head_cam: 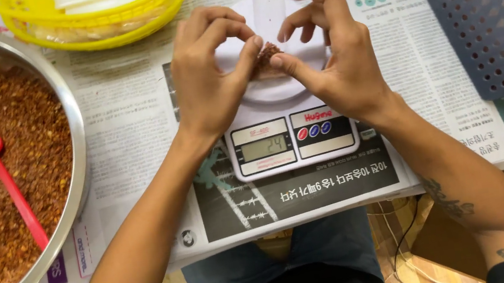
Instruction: Portioning chili flakes into small packets and weighing them on a digital scale
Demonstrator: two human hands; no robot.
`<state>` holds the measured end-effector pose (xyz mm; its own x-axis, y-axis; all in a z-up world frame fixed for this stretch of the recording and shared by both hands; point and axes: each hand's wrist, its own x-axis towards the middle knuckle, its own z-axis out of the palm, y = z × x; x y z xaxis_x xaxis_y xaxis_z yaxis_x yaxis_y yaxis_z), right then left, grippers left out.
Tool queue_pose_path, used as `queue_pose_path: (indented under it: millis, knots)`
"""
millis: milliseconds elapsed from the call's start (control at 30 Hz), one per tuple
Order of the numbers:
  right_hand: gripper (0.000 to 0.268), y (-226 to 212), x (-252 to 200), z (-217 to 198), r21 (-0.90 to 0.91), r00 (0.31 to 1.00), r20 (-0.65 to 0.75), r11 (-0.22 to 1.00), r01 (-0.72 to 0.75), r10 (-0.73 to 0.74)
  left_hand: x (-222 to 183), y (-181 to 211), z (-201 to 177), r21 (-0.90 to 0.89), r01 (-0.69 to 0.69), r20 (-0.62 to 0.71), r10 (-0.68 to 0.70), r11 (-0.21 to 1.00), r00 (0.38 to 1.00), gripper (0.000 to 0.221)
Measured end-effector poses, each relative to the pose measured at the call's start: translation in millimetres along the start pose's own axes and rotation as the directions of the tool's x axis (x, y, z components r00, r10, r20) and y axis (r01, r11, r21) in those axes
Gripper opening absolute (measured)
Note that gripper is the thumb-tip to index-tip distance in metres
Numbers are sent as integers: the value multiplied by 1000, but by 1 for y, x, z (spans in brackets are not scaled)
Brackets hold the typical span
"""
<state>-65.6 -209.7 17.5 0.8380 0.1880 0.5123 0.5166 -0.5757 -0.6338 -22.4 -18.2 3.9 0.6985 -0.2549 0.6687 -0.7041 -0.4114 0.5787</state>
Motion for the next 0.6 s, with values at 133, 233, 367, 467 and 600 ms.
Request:
queue_pose_path:
  millis: [133, 233, 367, 467, 600]
  knots:
    - [71, 8, 2, -9, 337, 989, 26, 931, -144, 143, 4, 16, -2, -410, 208, 90, -187, 888, 978, 8]
    - [41, 9, 3, -9, 330, 988, 51, 931, -156, 148, -2, 14, 5, -372, 229, 106, -205, 899, 973, 10]
    - [9, 7, 2, -1, 359, 990, 63, 922, -144, 130, -6, 11, 10, -476, 264, 158, -214, 839, 964, 12]
    - [11, 12, -1, -3, 436, 991, -25, 893, -111, 135, -10, 0, 14, -417, 161, 124, -120, 894, 985, 11]
    - [6, -4, -10, -58, 382, 994, 7, 919, -103, 109, 2, 12, 18, -497, 246, 235, -144, 832, 961, 23]
